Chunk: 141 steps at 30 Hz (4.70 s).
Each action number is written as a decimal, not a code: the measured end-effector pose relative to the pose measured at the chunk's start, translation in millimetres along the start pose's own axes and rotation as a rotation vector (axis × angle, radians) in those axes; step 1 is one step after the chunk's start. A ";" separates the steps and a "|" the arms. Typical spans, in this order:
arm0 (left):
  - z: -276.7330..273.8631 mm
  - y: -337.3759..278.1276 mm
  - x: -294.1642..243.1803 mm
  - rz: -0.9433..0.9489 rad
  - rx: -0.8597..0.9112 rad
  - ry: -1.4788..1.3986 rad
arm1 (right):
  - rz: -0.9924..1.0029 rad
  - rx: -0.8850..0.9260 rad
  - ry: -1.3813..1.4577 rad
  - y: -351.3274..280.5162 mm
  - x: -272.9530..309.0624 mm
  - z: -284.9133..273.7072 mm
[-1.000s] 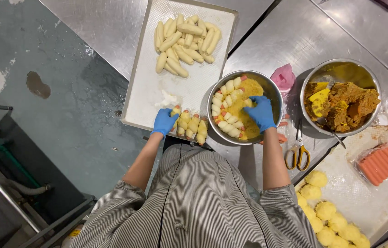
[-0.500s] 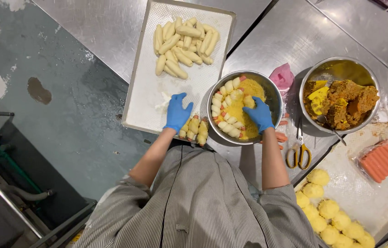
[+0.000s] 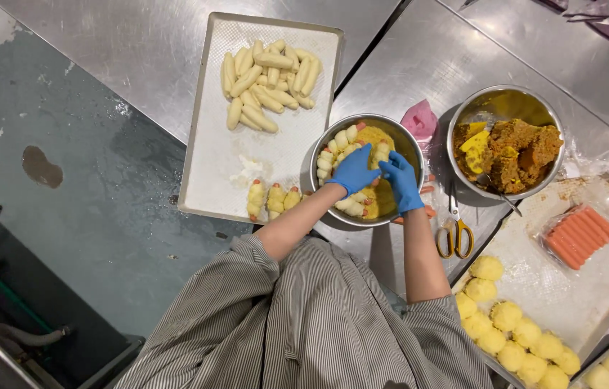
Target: Preparing pastries by wrapping sausages in dough, snipping for patterns, and coating in breadcrumbs.
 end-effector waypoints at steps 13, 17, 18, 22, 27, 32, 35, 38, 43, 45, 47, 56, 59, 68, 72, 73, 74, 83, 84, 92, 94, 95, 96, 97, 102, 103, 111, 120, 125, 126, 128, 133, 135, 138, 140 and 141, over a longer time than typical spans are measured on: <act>-107.1 -9.1 20.6 -0.087 -0.221 -0.129 | -0.339 0.117 -0.964 -80.9 70.8 111.5; -171.8 -50.7 91.6 -0.242 -0.395 -0.025 | -0.270 0.132 -1.110 -86.6 72.1 133.0; -189.3 -64.7 114.1 -0.350 -0.427 0.021 | -0.212 0.142 -1.098 -84.6 67.9 132.6; -205.6 -141.5 223.9 -0.522 -0.455 0.039 | 0.026 0.163 -1.180 -83.4 56.7 131.9; -193.8 -209.1 273.4 -0.639 -0.238 0.315 | 0.119 0.231 -1.290 -81.8 43.1 130.9; -185.4 -228.5 260.0 -0.722 -0.243 0.113 | -0.079 -0.002 -1.393 -87.1 88.2 125.2; -173.3 -231.4 252.2 -0.755 -0.128 0.052 | -0.255 -0.184 -1.359 -86.1 103.7 122.4; -165.2 -225.3 249.6 -0.770 -0.012 0.060 | -0.332 -0.233 -1.282 -66.6 72.0 101.1; -156.0 -221.9 243.1 -0.649 -0.014 0.200 | -0.345 -0.112 -1.123 -80.2 90.5 119.7; -157.4 -223.1 247.9 -0.770 0.020 0.030 | -0.347 -0.310 -1.413 -87.7 112.3 129.0; -152.8 -225.9 265.2 -0.737 -0.028 0.080 | -0.590 -0.289 -1.395 -77.4 85.5 113.3; -199.2 -207.0 217.8 -0.670 -0.447 0.134 | -0.620 -0.127 -1.245 -79.7 58.6 101.0; -208.7 -181.3 187.3 -0.618 -0.464 0.048 | -0.472 -0.054 -1.218 -81.0 66.3 112.5; -173.5 -119.7 108.9 -0.404 -0.438 -0.134 | -0.609 -0.015 -1.282 -86.3 65.2 114.7; -158.6 -96.3 74.8 -0.319 -0.380 -0.184 | -0.139 -0.040 -1.075 -93.3 72.2 118.2; -153.8 -92.8 72.2 -0.315 -0.376 -0.185 | -0.140 -0.045 -1.073 -91.8 77.6 116.8; -148.0 -89.1 69.5 -0.315 -0.359 -0.179 | -0.296 -0.156 -1.128 -92.8 93.3 115.2; -77.2 -65.7 51.1 -0.232 -0.153 -0.214 | -0.502 -0.133 -1.310 -84.4 91.0 98.6; -67.2 -67.2 48.7 -0.228 -0.115 -0.193 | -0.626 -0.190 -1.271 -94.3 103.0 102.1; 7.0 -42.4 43.6 -0.158 0.059 -0.064 | -0.249 -0.185 -0.662 -59.4 56.5 60.7; 14.5 -40.1 25.5 -0.118 0.109 -0.012 | -0.120 -0.177 -0.368 -57.6 44.2 49.6; 1.7 -30.2 11.3 -0.122 0.088 -0.083 | -0.101 -0.113 -0.241 -50.1 39.9 47.1; -11.4 -20.2 -3.1 -0.125 0.067 -0.154 | -0.081 -0.050 -0.114 -42.6 36.4 45.0; -11.6 -19.1 0.0 -0.131 0.068 -0.155 | -0.075 -0.049 -0.114 -54.9 53.3 57.3; -79.1 -18.1 23.8 -0.165 -0.202 -0.335 | -0.388 0.053 -0.583 -88.0 91.1 95.9; -94.5 -26.1 41.9 -0.176 -0.204 -0.330 | -0.381 0.062 -0.580 -99.5 90.6 105.9; -192.4 -158.5 267.7 -0.454 -0.372 -0.168 | -0.338 0.185 -1.377 -145.2 60.7 176.8; -173.6 -261.0 297.3 -0.590 -0.220 0.109 | -0.574 -0.142 -1.192 -110.2 105.3 129.1; -206.1 -230.9 217.1 -0.705 -0.151 0.191 | -0.502 -0.121 -1.356 -88.4 103.3 137.3; -216.9 -221.1 195.8 -0.738 -0.110 0.372 | -0.432 -0.153 -1.280 -83.7 102.9 133.5; -217.6 -194.7 166.2 -0.560 -0.197 0.334 | -0.376 -0.153 -1.227 -67.9 85.0 112.9; -180.2 -136.3 49.5 -0.004 -0.248 0.168 | -0.164 -0.074 -1.091 -57.4 64.2 88.1; -136.9 -117.4 3.7 0.205 0.017 0.205 | -0.261 -0.076 -1.456 -64.5 73.4 100.1; -79.5 -94.6 -18.2 0.294 0.076 0.326 | -0.390 -0.122 -1.325 -64.9 80.8 104.3; -71.0 -97.4 -25.9 0.283 0.086 0.371 | -0.397 -0.073 -1.278 -44.6 33.1 77.2; -66.5 -93.8 -29.9 0.275 0.087 0.425 | -0.417 -0.024 -1.227 -31.5 13.0 63.4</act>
Point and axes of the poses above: each hand's wrist, its own y-axis towards the middle knuckle, its own z-axis out of the palm, x = y × z, the point moved 6 cm from there along y, towards the middle knuckle, and after that the axes turned 7 degrees about y, right-handed, at the moved point
